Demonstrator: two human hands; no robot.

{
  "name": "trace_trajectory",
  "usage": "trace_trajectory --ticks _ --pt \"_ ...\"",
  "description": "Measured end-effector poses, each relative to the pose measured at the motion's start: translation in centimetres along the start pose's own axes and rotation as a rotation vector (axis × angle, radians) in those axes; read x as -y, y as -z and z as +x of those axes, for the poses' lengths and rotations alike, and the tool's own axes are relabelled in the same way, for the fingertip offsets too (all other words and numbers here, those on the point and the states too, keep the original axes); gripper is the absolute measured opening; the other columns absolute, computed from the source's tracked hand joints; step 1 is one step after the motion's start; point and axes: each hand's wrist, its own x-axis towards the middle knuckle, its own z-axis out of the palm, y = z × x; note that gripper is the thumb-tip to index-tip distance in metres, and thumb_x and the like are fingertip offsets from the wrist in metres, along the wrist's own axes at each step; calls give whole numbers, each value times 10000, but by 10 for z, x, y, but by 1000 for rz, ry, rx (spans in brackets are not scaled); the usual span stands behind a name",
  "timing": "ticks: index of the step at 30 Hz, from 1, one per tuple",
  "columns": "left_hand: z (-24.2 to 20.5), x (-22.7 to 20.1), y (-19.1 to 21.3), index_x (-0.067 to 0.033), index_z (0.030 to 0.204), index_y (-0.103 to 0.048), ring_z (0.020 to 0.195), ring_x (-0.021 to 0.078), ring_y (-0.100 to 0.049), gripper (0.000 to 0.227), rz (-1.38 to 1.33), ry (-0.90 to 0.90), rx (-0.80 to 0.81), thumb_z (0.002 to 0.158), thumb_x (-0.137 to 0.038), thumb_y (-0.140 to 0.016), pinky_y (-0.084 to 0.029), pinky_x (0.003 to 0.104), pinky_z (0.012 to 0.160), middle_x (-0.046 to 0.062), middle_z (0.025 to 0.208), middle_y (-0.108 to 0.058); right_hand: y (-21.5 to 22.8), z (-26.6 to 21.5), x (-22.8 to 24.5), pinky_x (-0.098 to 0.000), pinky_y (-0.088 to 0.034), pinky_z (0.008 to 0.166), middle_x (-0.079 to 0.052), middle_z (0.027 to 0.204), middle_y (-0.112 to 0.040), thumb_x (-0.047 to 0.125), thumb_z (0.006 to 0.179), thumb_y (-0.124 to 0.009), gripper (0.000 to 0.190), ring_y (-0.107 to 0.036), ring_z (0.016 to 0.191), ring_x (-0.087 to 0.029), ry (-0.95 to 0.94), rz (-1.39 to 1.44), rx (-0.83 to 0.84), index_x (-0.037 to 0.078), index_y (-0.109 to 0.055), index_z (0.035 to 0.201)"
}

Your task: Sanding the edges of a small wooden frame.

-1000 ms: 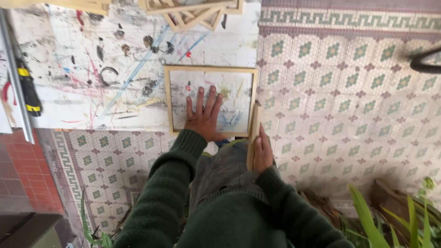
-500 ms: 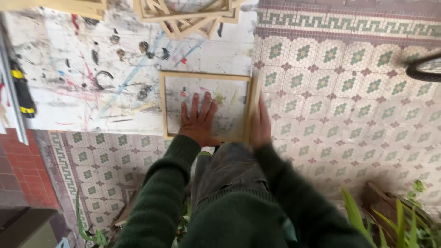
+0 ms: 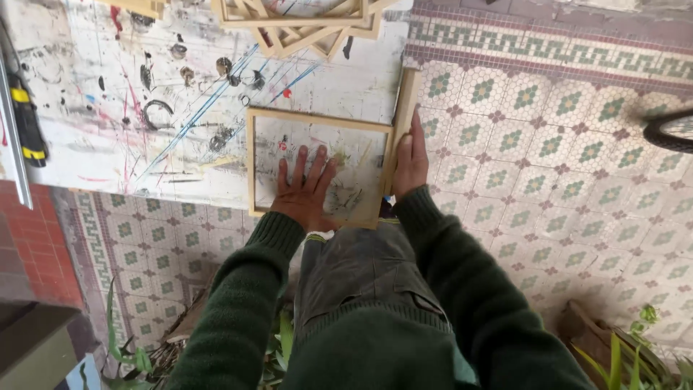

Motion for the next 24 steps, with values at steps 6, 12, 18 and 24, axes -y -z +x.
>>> trace_trajectory --ticks 6,12,18,24 --pt "-1 3 -5 -175 1646 -11 1554 417 181 1421 54 -20 -5 620 -757 -804 66 678 1214 97 1717 160 33 -32 -144 -371 -322 1214 -181 1624 -410 223 1096 -378 563 -391 1503 -276 351 -298 66 -2 -298 1606" --pt "3 12 -26 -156 1656 -65 1567 411 123 1445 3 -71 -216 580 -770 -808 46 700 1211 105 1722 95 10 14 -42 -365 -323 1277 -182 1684 -372 257 1179 -340 524 -372 1562 -279 660 -218 -7 -18 -311 1625" --pt "2 13 -38 -147 1632 -102 1562 408 104 1459 -22 -110 -328 543 -778 -841 27 698 1204 111 1719 68 25 -105 -146 -401 -469 1046 -176 1644 -348 313 1060 -343 624 -482 1369 -324 77 46 99 46 -223 1611" --pt "1 15 -38 -126 1659 -105 1574 409 98 1540 -31 -137 -327 481 -766 -862 15 704 1221 113 1730 60 14 22 -63 -381 -307 1313 -206 1682 -375 339 1169 -353 575 -370 1581 -301 609 -231 -38 3 -292 1632"
